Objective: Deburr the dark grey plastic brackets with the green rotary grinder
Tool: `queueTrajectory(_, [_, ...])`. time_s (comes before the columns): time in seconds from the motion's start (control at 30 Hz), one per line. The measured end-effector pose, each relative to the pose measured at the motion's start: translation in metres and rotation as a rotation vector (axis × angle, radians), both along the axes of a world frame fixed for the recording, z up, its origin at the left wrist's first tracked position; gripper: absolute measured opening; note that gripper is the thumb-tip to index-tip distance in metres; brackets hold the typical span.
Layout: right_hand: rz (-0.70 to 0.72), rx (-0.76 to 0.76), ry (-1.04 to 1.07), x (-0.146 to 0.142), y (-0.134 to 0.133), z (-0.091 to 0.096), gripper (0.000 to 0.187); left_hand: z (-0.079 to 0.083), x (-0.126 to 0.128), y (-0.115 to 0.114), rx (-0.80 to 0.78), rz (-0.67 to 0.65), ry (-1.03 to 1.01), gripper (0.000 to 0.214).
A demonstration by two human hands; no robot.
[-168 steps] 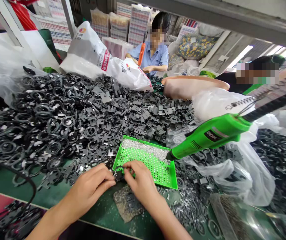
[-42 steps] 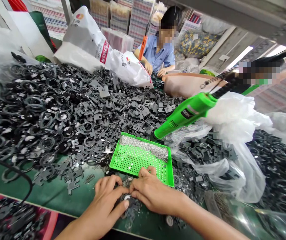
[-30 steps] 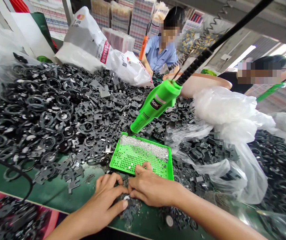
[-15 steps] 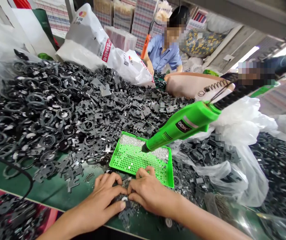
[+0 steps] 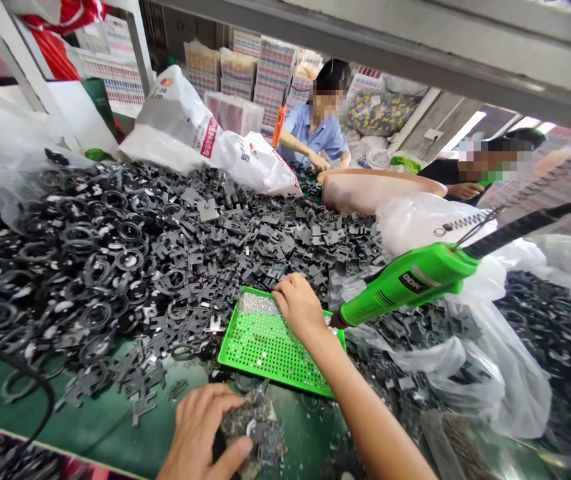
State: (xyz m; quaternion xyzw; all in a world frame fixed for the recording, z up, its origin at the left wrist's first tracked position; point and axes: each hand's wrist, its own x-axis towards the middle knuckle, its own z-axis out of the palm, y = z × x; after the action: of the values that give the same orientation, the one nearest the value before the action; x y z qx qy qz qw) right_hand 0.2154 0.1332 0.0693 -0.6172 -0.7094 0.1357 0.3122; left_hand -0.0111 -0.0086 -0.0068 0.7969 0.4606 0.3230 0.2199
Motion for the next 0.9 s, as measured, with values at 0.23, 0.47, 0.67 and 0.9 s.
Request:
queueTrajectory(0.23, [0.076, -0.043, 0.27, -0.02, -0.065, 0.023, 0.018, 0.049, 0.013, 0.047, 0.296, 0.104, -0.105, 0.037])
queueTrajectory(0.47, [0.135, 0.046, 0.395, -0.015, -0.12, 0.034, 0.002, 0.064, -0.001, 0.032, 0.054, -0.282, -0.007, 0.034])
queueTrajectory(0.67, [-0.21, 0.397, 0.568, -0.011, -0.074, 0.058, 0.057, 0.049, 0.011, 0.01, 0.088, -0.416, 0.146, 0.044])
queueTrajectory(0.9, [0.211, 0.087, 0.738, -0.036, -0.034, 0.079, 0.033, 0.045, 0.008, 0.011, 0.158, -0.434, 0.224, 0.053])
